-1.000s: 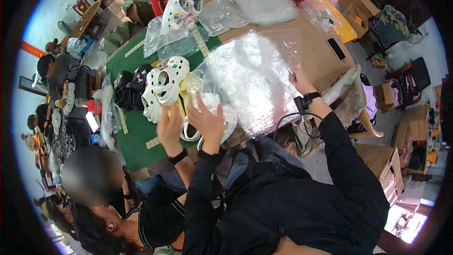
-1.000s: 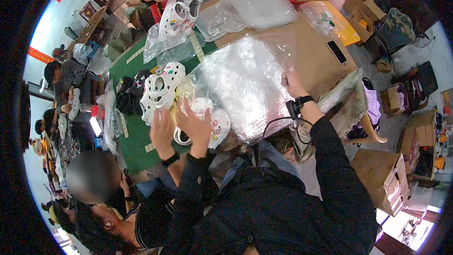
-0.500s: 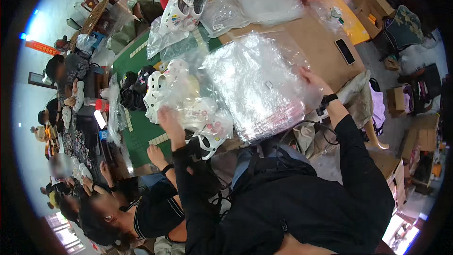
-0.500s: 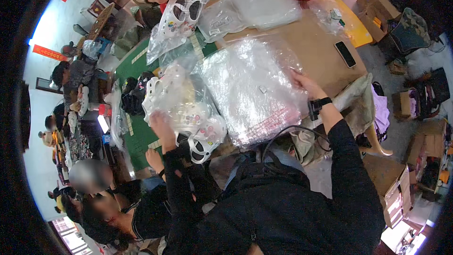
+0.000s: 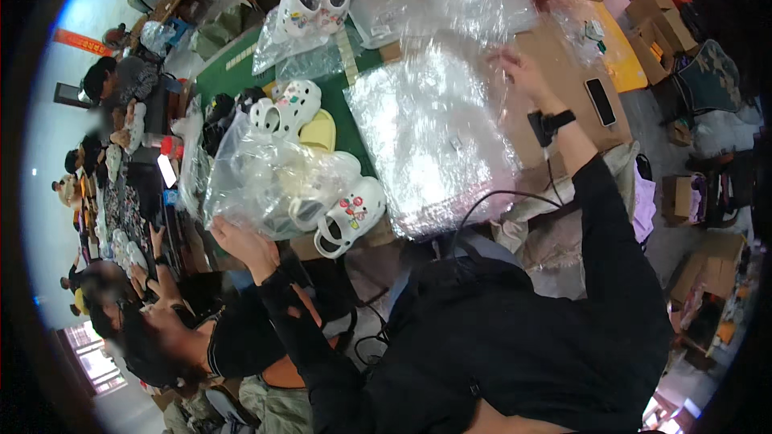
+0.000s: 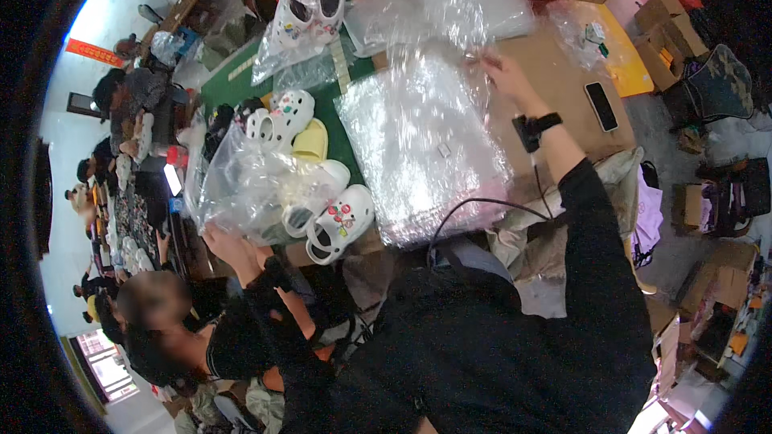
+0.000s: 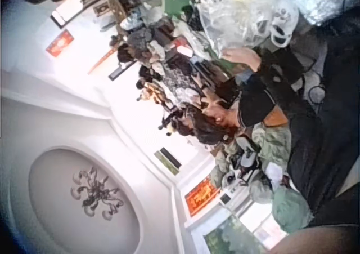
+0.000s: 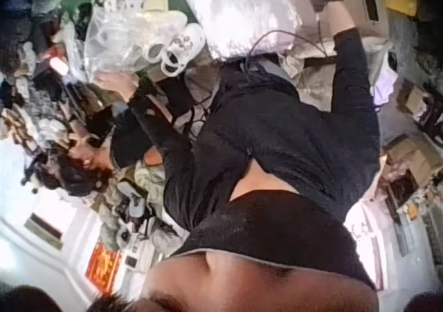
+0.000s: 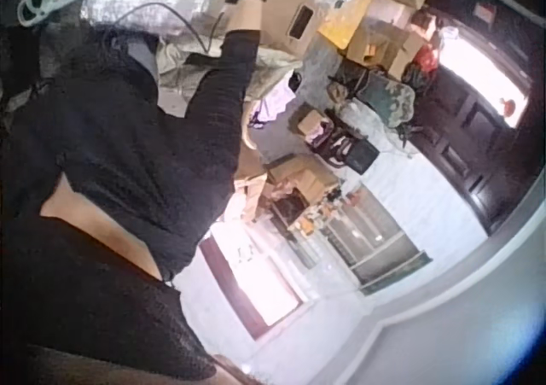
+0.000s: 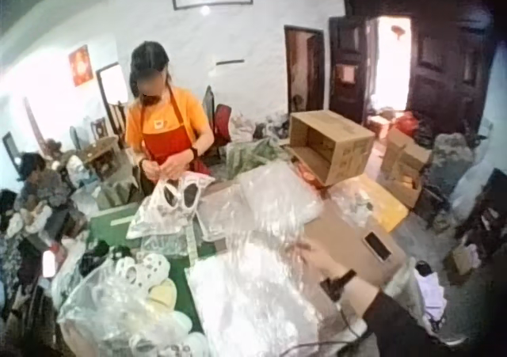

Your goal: Checking and packing finished clogs into plastic bags and bulk shipping sacks in a shoe manufacturing facility.

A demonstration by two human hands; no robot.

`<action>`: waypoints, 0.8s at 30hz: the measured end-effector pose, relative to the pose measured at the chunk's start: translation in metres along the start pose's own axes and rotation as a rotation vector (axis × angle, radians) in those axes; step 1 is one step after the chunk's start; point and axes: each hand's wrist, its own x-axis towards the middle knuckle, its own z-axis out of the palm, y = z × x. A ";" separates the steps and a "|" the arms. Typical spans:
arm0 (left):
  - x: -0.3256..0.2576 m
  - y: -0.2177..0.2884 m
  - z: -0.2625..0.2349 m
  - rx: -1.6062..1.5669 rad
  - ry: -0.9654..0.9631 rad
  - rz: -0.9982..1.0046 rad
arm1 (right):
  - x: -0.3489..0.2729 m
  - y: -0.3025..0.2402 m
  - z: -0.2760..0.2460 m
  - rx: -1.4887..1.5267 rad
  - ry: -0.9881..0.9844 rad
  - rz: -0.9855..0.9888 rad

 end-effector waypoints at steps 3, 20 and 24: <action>-0.001 0.002 0.005 -0.185 0.109 -0.111 | -0.004 -0.024 0.017 -0.474 -0.035 -0.737; -0.004 -0.027 -0.037 -0.158 0.267 -0.051 | 0.029 0.025 0.060 -1.285 -0.764 -1.491; 0.002 -0.034 -0.049 -0.084 0.288 -0.047 | 0.045 0.039 0.064 -1.164 -0.996 -1.591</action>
